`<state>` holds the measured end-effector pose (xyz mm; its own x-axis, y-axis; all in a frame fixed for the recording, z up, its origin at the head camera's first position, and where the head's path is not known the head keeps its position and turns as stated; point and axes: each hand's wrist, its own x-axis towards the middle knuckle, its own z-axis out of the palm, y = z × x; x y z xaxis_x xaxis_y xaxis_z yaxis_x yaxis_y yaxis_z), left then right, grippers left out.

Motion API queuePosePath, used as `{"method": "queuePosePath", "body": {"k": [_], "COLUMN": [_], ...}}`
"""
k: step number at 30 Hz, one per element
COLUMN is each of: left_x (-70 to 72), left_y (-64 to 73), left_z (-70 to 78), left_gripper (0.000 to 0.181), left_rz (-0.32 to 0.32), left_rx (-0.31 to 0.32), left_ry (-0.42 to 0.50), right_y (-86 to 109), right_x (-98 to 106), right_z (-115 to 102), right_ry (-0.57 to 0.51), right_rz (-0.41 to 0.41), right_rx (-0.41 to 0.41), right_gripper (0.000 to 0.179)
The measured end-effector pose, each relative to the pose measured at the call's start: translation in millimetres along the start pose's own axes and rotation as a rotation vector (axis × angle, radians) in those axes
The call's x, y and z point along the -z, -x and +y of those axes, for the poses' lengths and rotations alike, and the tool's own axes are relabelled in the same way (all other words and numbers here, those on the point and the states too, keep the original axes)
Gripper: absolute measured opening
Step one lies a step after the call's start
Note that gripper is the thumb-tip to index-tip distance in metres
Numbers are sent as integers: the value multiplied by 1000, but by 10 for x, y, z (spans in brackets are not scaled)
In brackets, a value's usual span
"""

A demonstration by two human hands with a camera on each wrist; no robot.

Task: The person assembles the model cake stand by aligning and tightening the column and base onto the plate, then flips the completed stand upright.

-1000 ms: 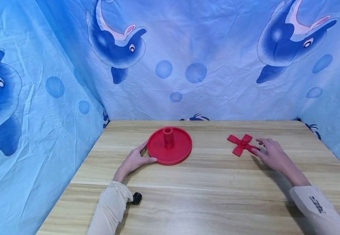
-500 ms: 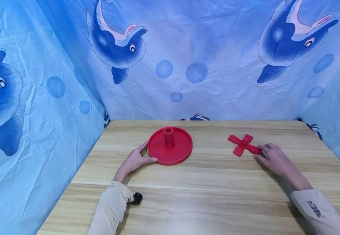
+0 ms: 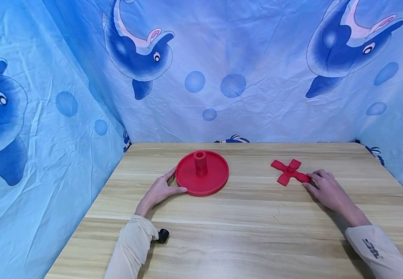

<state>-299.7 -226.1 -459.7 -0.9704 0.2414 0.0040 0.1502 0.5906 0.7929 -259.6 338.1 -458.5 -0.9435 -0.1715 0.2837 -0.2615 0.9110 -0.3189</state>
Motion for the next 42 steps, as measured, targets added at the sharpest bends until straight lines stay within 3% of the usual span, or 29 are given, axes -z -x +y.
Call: {"method": "queuePosePath", "body": {"k": [13, 23, 42], "left_x": [-3, 6, 7], "left_y": [4, 8, 9], "left_z": [6, -12, -13], "left_gripper": [106, 106, 105], "left_rz": [-4, 0, 5], "left_rx": [2, -18, -15], "left_ry": [-3, -25, -39], "right_y": [-5, -34, -56], "right_x": [-4, 39, 59], "right_z": [-14, -80, -264], "right_ry": [-51, -78, -30], "right_rz": [14, 29, 178], "right_rx": [-30, -58, 40], "right_gripper": [36, 39, 38]}}
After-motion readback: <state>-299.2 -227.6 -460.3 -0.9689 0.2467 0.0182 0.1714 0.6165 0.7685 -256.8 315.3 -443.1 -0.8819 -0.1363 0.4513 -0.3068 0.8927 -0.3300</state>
